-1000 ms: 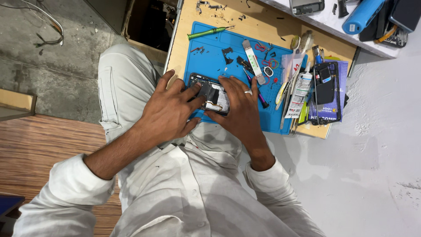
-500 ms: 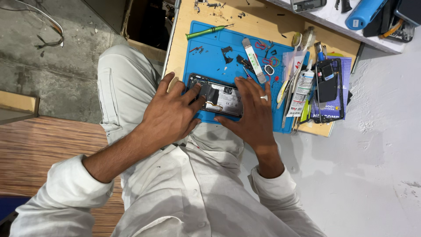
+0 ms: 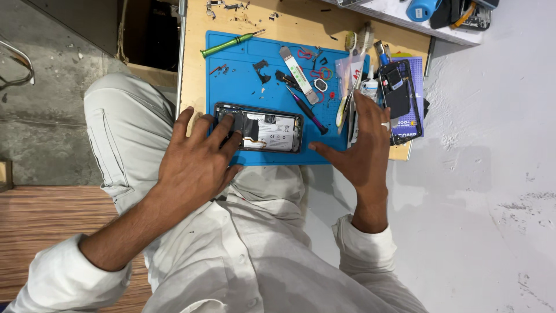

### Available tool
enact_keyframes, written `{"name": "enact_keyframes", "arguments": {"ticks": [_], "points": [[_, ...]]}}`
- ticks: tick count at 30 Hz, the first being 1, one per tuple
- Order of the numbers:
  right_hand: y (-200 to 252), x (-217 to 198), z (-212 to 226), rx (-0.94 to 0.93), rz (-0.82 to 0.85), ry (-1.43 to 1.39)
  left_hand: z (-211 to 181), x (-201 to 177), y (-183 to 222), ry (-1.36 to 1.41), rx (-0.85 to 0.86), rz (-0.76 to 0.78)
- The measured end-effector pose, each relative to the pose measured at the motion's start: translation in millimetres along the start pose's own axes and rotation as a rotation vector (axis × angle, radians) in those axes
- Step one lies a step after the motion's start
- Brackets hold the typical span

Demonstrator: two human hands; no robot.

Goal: The person works on a disassembled smartphone, connecting internal ribbon cables and placing a battery inside the chassis. They use a screwdriver to tighten screws on the device while seated on the floor.

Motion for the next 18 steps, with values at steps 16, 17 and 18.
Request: {"name": "enact_keyframes", "arguments": {"ticks": [16,17,18], "points": [[0,9,7,-0.157,-0.03,-0.087,7,5,2,0.056,0.005,0.084],[1,11,9,-0.16,-0.028,-0.08,7,5,2,0.051,0.001,0.086],[1,13,11,-0.161,-0.028,-0.073,6,5,2,0.045,-0.001,0.086]]}}
Point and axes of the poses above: each hand's wrist, its own y-axis away from the middle knuckle, its own x-axis out of the palm, z = x × y, the point moved 3 cm from there along -y, towards the middle knuckle, and after that the axes turned 10 degrees about z, right-handed, at the moved point
